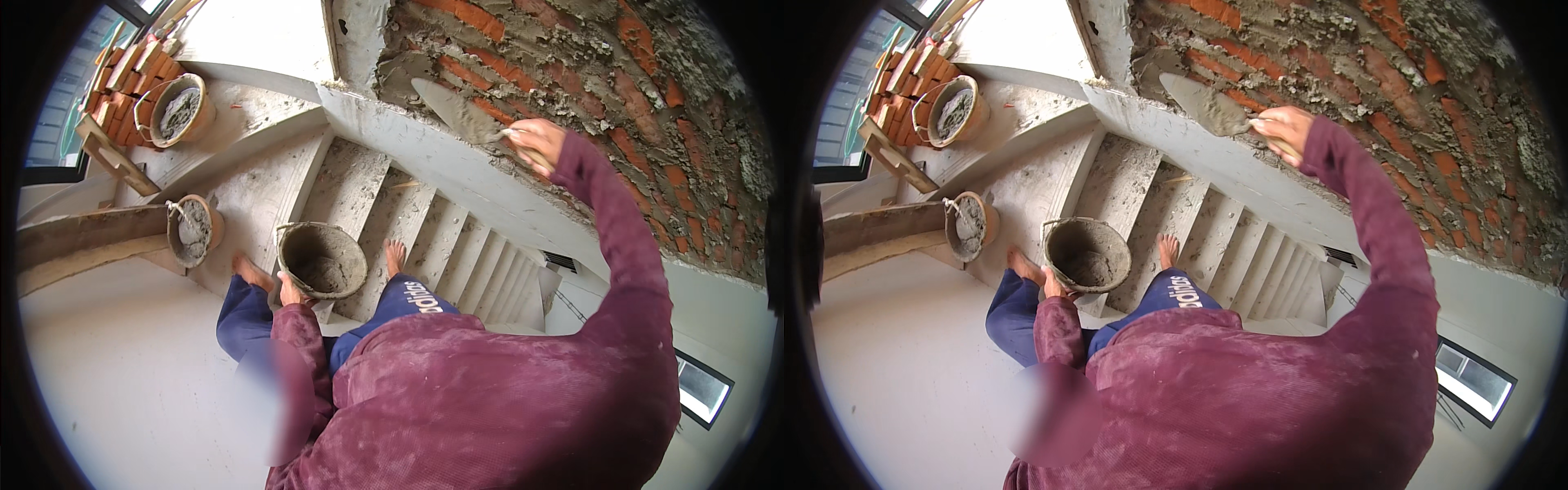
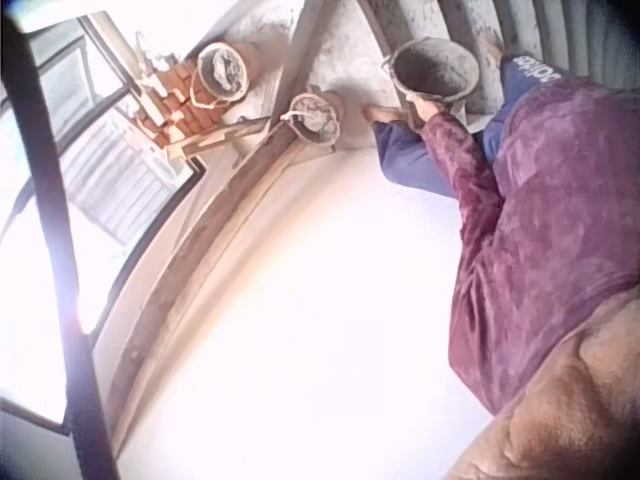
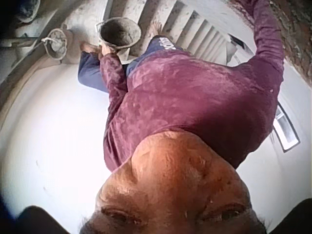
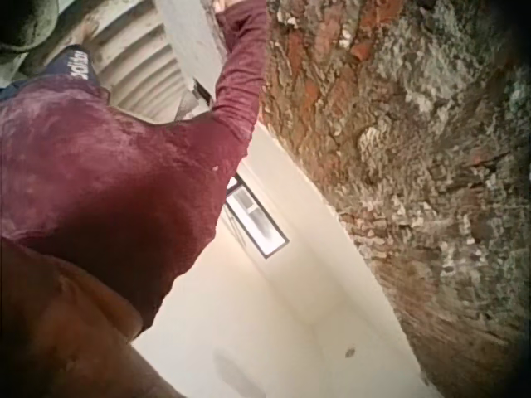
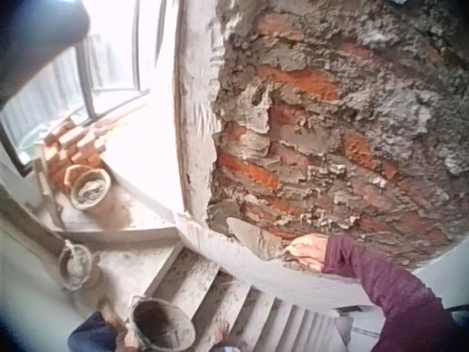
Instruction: The person applies plaster to a brick wall using a trowel, taking the material from a bucket placed on a set of stairs.
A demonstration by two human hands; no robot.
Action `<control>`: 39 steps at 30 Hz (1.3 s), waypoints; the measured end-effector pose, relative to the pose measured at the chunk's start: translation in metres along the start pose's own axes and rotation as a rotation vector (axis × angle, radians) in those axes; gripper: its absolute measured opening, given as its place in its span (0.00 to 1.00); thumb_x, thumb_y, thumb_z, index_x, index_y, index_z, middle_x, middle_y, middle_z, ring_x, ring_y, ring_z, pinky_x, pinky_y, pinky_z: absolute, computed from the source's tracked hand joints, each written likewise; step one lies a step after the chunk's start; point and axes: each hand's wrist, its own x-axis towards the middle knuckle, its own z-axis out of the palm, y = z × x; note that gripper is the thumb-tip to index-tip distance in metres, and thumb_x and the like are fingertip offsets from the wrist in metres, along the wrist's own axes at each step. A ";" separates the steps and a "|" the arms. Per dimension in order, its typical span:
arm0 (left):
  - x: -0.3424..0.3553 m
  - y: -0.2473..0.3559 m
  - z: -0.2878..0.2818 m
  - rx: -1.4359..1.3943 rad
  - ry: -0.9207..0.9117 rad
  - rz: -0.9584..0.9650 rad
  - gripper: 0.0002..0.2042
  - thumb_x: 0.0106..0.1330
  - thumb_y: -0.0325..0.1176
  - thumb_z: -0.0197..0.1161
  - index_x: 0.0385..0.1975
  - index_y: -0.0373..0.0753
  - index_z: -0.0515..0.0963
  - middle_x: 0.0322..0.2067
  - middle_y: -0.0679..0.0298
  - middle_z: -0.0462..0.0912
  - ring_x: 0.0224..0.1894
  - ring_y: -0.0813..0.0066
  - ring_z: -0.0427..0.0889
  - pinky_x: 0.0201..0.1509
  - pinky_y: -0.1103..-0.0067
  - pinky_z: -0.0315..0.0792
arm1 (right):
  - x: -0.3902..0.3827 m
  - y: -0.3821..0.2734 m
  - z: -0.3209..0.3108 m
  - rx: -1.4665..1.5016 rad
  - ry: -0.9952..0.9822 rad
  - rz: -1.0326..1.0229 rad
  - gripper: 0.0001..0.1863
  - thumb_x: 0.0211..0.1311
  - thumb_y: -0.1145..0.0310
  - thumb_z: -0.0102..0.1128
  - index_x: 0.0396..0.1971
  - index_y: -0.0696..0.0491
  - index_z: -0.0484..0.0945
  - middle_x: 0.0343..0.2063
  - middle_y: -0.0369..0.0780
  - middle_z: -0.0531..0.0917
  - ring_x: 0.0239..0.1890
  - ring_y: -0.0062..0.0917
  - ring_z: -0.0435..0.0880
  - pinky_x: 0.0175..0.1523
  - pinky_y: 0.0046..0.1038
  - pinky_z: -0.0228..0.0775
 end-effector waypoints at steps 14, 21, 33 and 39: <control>0.025 -0.027 -0.032 0.199 -0.028 0.663 0.11 0.54 0.37 0.65 0.27 0.37 0.73 0.20 0.70 0.73 0.23 0.81 0.69 0.28 0.81 0.65 | 0.117 0.108 0.074 -0.628 0.829 -0.060 0.18 0.48 0.62 0.62 0.39 0.49 0.71 0.40 0.41 0.74 0.39 0.39 0.77 0.43 0.38 0.71; -0.020 -0.017 0.013 0.133 0.011 0.460 0.12 0.53 0.39 0.65 0.23 0.40 0.70 0.14 0.72 0.63 0.13 0.82 0.60 0.13 0.80 0.60 | 0.050 0.109 0.017 -0.425 0.795 -0.106 0.25 0.40 0.59 0.68 0.41 0.54 0.77 0.39 0.46 0.79 0.40 0.35 0.79 0.48 0.29 0.68; -0.010 -0.018 0.003 0.374 -0.123 0.582 0.14 0.54 0.37 0.65 0.34 0.34 0.76 0.28 0.64 0.78 0.28 0.78 0.74 0.34 0.79 0.69 | 0.061 0.098 0.086 -0.556 0.903 -0.269 0.17 0.45 0.62 0.65 0.36 0.52 0.77 0.32 0.43 0.77 0.33 0.35 0.77 0.37 0.33 0.70; -0.024 0.014 0.008 0.773 0.038 0.765 0.24 0.52 0.49 0.64 0.33 0.30 0.75 0.27 0.60 0.78 0.29 0.72 0.75 0.35 0.78 0.68 | 0.029 0.071 0.045 -0.471 0.975 -0.368 0.17 0.48 0.66 0.62 0.37 0.58 0.74 0.31 0.46 0.76 0.32 0.36 0.76 0.36 0.33 0.70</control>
